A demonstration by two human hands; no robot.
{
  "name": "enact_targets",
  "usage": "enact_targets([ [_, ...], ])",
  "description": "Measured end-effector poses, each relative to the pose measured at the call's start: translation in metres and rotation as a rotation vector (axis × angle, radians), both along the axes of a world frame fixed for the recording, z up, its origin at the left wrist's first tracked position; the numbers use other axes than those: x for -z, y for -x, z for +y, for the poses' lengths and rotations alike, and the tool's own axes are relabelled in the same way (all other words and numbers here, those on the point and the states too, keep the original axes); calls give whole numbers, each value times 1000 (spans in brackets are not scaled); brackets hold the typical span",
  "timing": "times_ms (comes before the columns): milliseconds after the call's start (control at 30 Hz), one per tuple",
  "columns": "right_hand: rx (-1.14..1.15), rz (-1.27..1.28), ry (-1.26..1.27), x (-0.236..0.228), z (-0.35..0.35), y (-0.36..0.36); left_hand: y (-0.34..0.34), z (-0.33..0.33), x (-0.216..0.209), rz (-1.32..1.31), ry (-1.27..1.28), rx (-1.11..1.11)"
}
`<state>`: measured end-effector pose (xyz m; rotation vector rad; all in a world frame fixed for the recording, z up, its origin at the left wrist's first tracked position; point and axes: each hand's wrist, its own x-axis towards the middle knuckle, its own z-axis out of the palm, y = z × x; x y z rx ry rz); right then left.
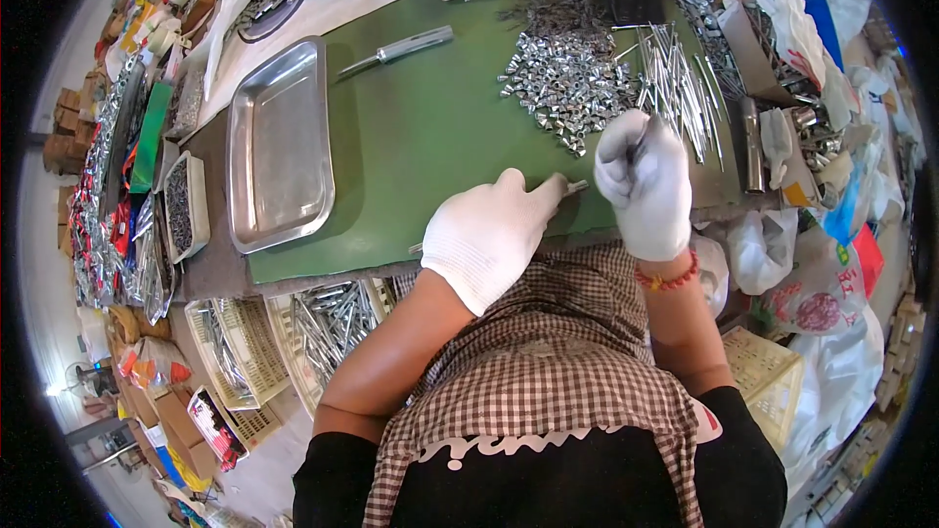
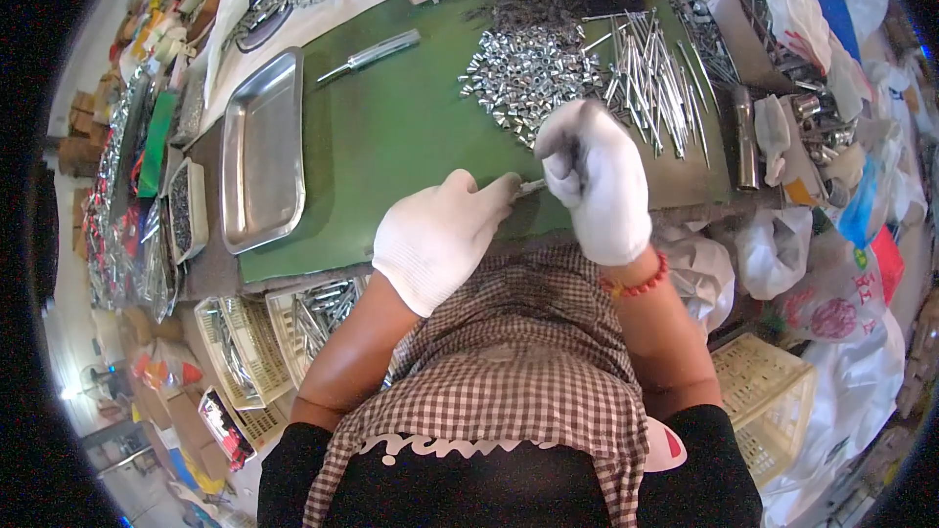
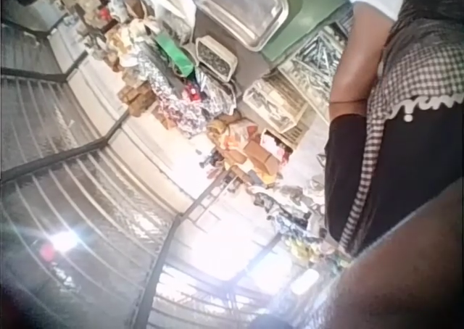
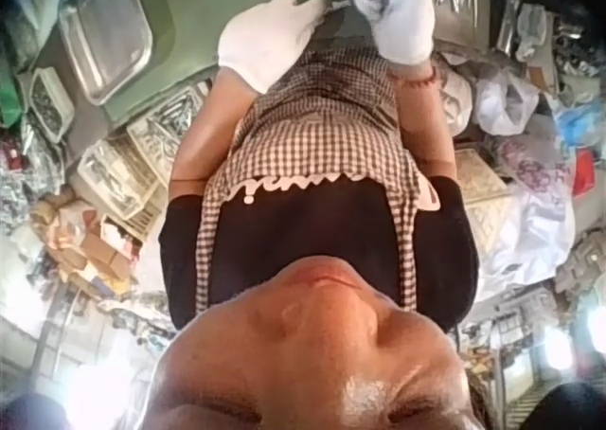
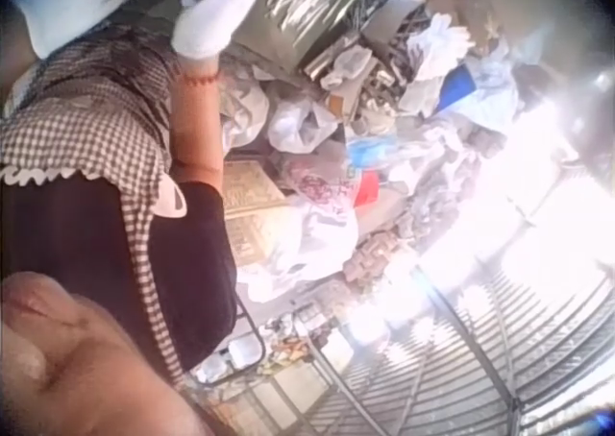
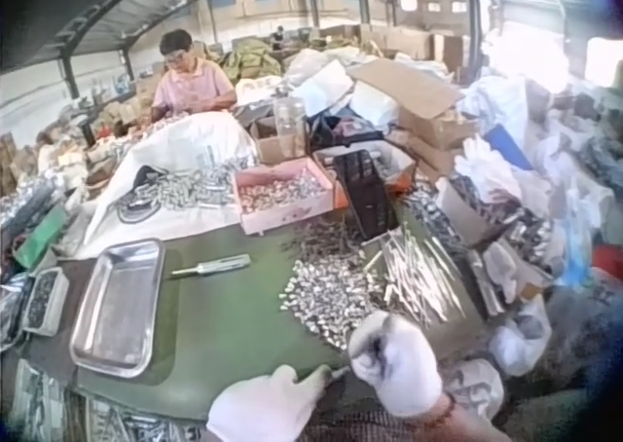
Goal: Manually assembling and sorting small metal industrial components at a workbench.
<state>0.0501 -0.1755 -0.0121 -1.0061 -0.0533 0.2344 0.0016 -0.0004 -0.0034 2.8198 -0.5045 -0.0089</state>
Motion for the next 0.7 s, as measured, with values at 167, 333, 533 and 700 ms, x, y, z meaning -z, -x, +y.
enact_targets([
  [167,2,-32,-381,15,19,-11,-3,-2,-5,22,-8,11],
  [333,30,-148,-260,22,27,-6,-4,-3,-9,46,-19,40],
  [533,81,-192,-118,24,30,-2,-8,-3,-10,-9,-57,82],
  [700,132,-131,-99,19,13,-8,-27,-23,-17,6,-85,147],
])
